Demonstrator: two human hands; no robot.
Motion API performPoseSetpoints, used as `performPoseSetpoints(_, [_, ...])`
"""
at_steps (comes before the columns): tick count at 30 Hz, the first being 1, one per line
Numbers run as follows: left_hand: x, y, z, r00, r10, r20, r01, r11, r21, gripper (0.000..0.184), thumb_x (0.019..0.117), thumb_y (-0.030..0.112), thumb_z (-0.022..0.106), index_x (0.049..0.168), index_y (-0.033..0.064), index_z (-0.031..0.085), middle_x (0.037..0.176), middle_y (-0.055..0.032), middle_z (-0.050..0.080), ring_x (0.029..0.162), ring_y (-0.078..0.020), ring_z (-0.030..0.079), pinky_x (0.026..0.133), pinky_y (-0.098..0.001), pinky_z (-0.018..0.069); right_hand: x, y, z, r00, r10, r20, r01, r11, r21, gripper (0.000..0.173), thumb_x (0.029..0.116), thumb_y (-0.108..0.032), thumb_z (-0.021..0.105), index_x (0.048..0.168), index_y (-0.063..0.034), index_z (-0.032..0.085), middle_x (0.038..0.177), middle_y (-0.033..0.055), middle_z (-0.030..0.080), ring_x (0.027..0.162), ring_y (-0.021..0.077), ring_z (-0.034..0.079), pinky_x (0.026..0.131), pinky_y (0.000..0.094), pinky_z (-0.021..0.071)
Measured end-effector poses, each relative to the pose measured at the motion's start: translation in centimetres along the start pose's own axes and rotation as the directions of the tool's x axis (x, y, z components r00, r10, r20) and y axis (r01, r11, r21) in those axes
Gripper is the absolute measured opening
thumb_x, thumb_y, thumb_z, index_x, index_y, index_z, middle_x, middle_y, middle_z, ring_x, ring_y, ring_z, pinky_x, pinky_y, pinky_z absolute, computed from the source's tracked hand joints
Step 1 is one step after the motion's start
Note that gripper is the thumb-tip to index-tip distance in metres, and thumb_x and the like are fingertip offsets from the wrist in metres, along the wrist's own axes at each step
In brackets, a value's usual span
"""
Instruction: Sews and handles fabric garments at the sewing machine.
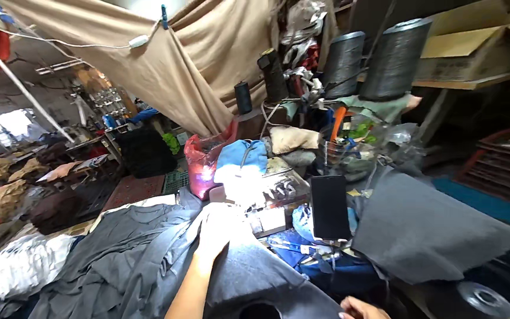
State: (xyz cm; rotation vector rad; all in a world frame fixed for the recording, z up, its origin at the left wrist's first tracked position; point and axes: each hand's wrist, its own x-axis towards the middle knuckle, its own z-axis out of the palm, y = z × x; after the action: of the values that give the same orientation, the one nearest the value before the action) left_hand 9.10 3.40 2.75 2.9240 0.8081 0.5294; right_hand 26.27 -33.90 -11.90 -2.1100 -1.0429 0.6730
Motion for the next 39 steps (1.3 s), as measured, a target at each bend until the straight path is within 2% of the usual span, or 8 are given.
performPoseSetpoints(2, [-0.5, -0.1, -0.3, 1.0, -0.016, -0.009, 0.016, 1.0, 0.011, 0.04, 0.0992, 0.033, 0.062, 0.131, 0.0087, 0.069, 0.138, -0.0174, 0.063, 0.132, -0.036, 0.056, 0.111, -0.0594, 0.0414, -0.5, -0.8, -0.7, 0.972, -0.093, -0.218, 0.093, 0.996, -0.012, 0.024, 0.0956, -0.017, 0.067, 0.106, 0.0023, 0.074, 0.1, 0.021, 0.074, 0.098, 0.0383, 0.071, 0.091, 0.0593, 0.0534])
performPoseSetpoints(7, [0.5, 4.0, -3.5, 0.999, -0.033, 0.033, 0.034, 0.998, -0.053, 0.031, 0.104, 0.024, 0.056, 0.118, 0.0019, 0.073, 0.123, -0.0183, 0.07, 0.122, -0.0326, 0.063, 0.108, -0.0471, 0.0447, 0.7, -0.5, -3.4, 0.62, -0.278, -0.734, 0.054, 0.948, -0.314, 0.016, 0.091, -0.013, 0.065, 0.092, -0.0009, 0.075, 0.091, 0.0161, 0.074, 0.089, 0.0361, 0.072, 0.08, 0.0554, 0.0576])
performPoseSetpoints(13, [0.4, 0.5, -0.5, 0.963, 0.22, -0.158, -0.218, 0.975, 0.03, 0.031, 0.1032, 0.026, 0.053, 0.112, 0.0061, 0.075, 0.116, -0.0162, 0.071, 0.117, -0.034, 0.065, 0.106, -0.0513, 0.0483, 2.8, 1.4, -5.3, 0.6, -0.179, -0.78, -0.274, 0.87, -0.41, 0.033, 0.0795, -0.008, 0.081, 0.109, 0.0026, 0.071, 0.111, 0.0308, 0.066, 0.105, 0.0515, 0.064, 0.086, 0.0665, 0.0519])
performPoseSetpoints(16, [0.4, 0.5, -0.7, 0.969, 0.202, -0.14, -0.195, 0.979, 0.06, 0.032, 0.1035, 0.029, 0.051, 0.112, 0.0089, 0.076, 0.116, -0.014, 0.072, 0.117, -0.0324, 0.065, 0.105, -0.0509, 0.0484, 3.0, 2.6, -5.4, 0.531, -0.258, -0.807, -0.297, 0.835, -0.462, 0.031, 0.0764, -0.003, 0.078, 0.106, 0.0025, 0.072, 0.106, 0.0275, 0.068, 0.1, 0.0483, 0.067, 0.083, 0.0631, 0.0533])
performPoseSetpoints(19, [0.4, 0.4, -0.6, 0.971, 0.194, -0.142, -0.187, 0.98, 0.063, 0.031, 0.1028, 0.026, 0.053, 0.112, 0.0075, 0.076, 0.117, -0.0153, 0.071, 0.118, -0.0336, 0.065, 0.105, -0.0519, 0.0481, 2.6, 3.3, -5.6, 0.479, -0.402, -0.78, -0.227, 0.802, -0.552, 0.015, 0.0863, -0.008, 0.067, 0.096, -0.001, 0.075, 0.099, 0.0197, 0.072, 0.094, 0.0405, 0.07, 0.081, 0.0567, 0.0554])
performPoseSetpoints(22, [0.5, 0.2, -0.3, 0.968, 0.201, -0.153, -0.193, 0.979, 0.064, 0.032, 0.103, 0.027, 0.052, 0.112, 0.0074, 0.076, 0.116, -0.0156, 0.072, 0.117, -0.0342, 0.065, 0.105, -0.0521, 0.0477, 1.6, 2.8, -6.1, 0.525, -0.414, -0.744, -0.166, 0.807, -0.566, 0.016, 0.0944, -0.008, 0.063, 0.096, 0.0, 0.076, 0.097, 0.0193, 0.073, 0.093, 0.0404, 0.071, 0.082, 0.0559, 0.0568])
performPoseSetpoints(34, [0.6, 0.3, -0.4, 0.982, 0.152, -0.109, -0.151, 0.988, 0.019, 0.032, 0.1034, 0.028, 0.053, 0.113, 0.0065, 0.075, 0.118, -0.0173, 0.071, 0.118, -0.0367, 0.064, 0.105, -0.0567, 0.0467, 0.5, 0.8, -9.9, 0.763, -0.067, -0.643, -0.137, 0.956, -0.261, 0.011, 0.0932, -0.004, 0.07, 0.094, 0.0062, 0.071, 0.093, 0.0233, 0.069, 0.095, 0.0414, 0.068, 0.09, 0.057, 0.0538])
performPoseSetpoints(39, [0.6, -0.1, 0.0, 0.971, 0.188, -0.148, -0.187, 0.982, 0.02, 0.033, 0.103, 0.031, 0.053, 0.111, 0.0094, 0.076, 0.117, -0.0145, 0.071, 0.117, -0.0348, 0.064, 0.105, -0.0555, 0.0463, 0.2, 0.8, -11.2, 0.767, -0.086, -0.635, -0.082, 0.969, -0.231, 0.012, 0.0916, -0.01, 0.075, 0.089, 0.0019, 0.074, 0.089, 0.0179, 0.071, 0.09, 0.0342, 0.07, 0.086, 0.052, 0.0554])
